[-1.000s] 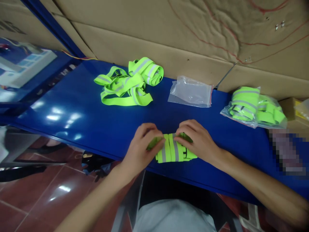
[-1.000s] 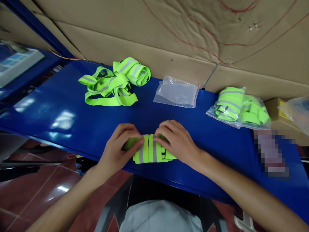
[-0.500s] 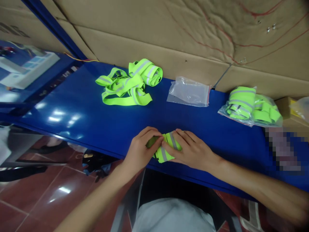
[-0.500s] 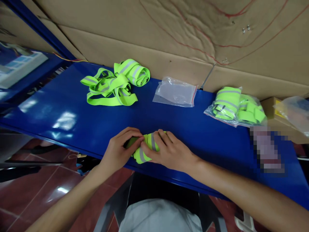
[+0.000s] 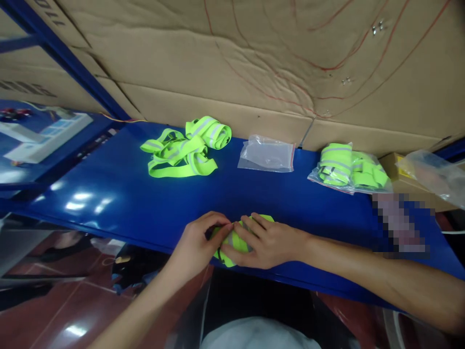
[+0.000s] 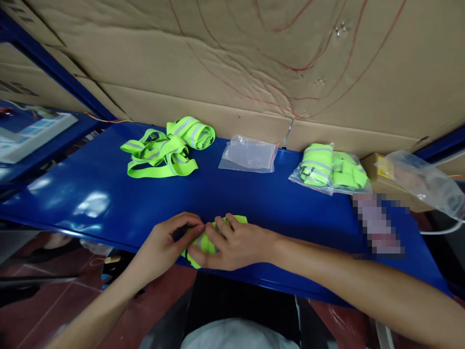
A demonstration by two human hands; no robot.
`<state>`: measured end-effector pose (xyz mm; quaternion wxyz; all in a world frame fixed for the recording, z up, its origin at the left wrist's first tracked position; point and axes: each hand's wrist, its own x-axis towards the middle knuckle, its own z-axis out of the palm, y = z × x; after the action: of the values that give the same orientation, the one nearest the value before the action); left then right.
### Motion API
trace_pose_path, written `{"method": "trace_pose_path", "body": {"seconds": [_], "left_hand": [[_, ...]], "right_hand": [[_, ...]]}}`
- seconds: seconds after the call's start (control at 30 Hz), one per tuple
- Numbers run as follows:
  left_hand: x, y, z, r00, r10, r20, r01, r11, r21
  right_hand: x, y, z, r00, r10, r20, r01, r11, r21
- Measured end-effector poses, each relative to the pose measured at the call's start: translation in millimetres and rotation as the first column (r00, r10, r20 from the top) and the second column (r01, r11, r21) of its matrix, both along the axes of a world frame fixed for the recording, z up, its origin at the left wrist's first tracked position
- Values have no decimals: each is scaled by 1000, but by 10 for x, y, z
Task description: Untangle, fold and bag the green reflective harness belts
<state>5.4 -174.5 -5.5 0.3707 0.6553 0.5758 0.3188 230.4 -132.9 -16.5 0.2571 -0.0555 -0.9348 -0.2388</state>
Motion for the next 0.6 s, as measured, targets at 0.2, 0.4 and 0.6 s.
{"method": "trace_pose_path", "body": {"seconds": [0.2,0.4,0.6], "left_hand": [[114,-82,70,1000,11,23,-9,997,-73],[459,107,290,978,-200,62,207,970,-128],[895,848,467,953,-283,-108,291,954,70]], "right_hand": [[121,-27,86,997,73,12,-73,997,-7],[561,-292,351,999,-32,6,32,994,-105],[1127,-290,438,947,-313,-69,285,922,-262]]}}
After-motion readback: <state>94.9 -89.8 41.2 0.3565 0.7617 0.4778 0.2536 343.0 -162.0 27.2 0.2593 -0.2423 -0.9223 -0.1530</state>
